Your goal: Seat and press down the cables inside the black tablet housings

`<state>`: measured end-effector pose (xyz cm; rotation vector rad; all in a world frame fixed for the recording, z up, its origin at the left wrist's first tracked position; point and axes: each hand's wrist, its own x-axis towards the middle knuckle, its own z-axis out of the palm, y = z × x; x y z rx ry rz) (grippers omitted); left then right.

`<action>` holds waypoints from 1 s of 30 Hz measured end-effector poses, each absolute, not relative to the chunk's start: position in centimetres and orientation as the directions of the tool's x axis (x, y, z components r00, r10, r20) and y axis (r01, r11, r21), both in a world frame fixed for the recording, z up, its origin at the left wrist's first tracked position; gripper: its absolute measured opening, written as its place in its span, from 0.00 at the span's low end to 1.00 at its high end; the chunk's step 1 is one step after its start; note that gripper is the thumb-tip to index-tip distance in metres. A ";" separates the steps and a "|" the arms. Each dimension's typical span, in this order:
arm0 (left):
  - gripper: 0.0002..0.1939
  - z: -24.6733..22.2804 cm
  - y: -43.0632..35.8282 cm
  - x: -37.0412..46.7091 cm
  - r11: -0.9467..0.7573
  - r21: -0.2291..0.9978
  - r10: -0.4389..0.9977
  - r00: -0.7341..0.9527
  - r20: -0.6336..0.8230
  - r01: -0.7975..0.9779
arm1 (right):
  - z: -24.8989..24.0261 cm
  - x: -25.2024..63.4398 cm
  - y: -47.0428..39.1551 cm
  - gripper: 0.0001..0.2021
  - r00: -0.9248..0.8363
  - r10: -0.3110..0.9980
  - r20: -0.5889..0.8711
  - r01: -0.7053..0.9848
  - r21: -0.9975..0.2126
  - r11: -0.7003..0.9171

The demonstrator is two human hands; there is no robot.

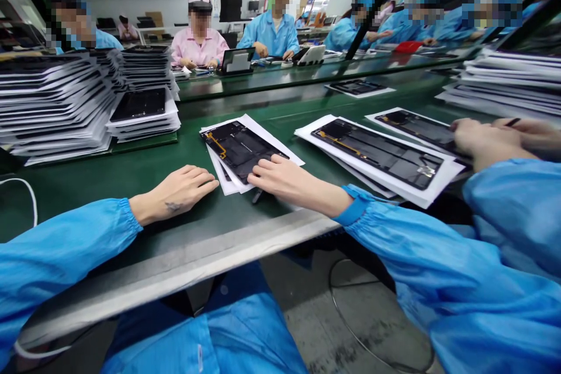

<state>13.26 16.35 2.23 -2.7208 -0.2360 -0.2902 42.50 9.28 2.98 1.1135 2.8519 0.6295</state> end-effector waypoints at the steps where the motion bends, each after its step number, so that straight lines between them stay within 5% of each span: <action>1: 0.19 2.2 16.3 13.3 -0.926 -0.312 0.142 0.964 0.226 0.210 | 2.9 42.5 9.4 0.11 -0.749 0.651 0.127 0.644 0.374 0.667; 6: 0.15 2.0 16.5 13.9 -0.863 0.343 0.452 0.870 0.196 0.371 | 2.9 43.2 11.2 0.08 -0.764 0.633 0.127 0.635 0.324 0.701; 10: 0.15 1.9 17.5 14.7 -0.696 0.583 0.602 0.783 0.156 0.419 | 3.2 43.4 12.2 0.10 -0.779 0.605 0.164 0.625 0.267 0.733; 14: 0.30 1.6 18.8 16.7 -0.425 0.816 0.702 0.712 0.026 0.390 | 3.4 42.6 12.4 0.12 -0.738 0.607 0.294 0.672 0.236 0.702; 23: 0.35 4.0 17.2 17.3 -0.146 0.977 0.853 0.520 0.044 0.156 | 3.4 37.5 7.8 0.15 -0.559 0.586 0.587 0.750 0.055 0.660; 26: 0.32 5.2 13.4 11.6 -0.128 0.969 0.916 0.399 0.034 0.210 | 3.9 36.5 3.3 0.26 -0.385 0.543 0.747 0.637 -0.211 0.742; 30: 0.29 4.9 7.9 5.4 -0.003 0.924 0.980 0.187 -0.074 0.383 | 3.6 33.6 -0.3 0.28 -0.276 0.588 0.760 0.380 -0.476 0.793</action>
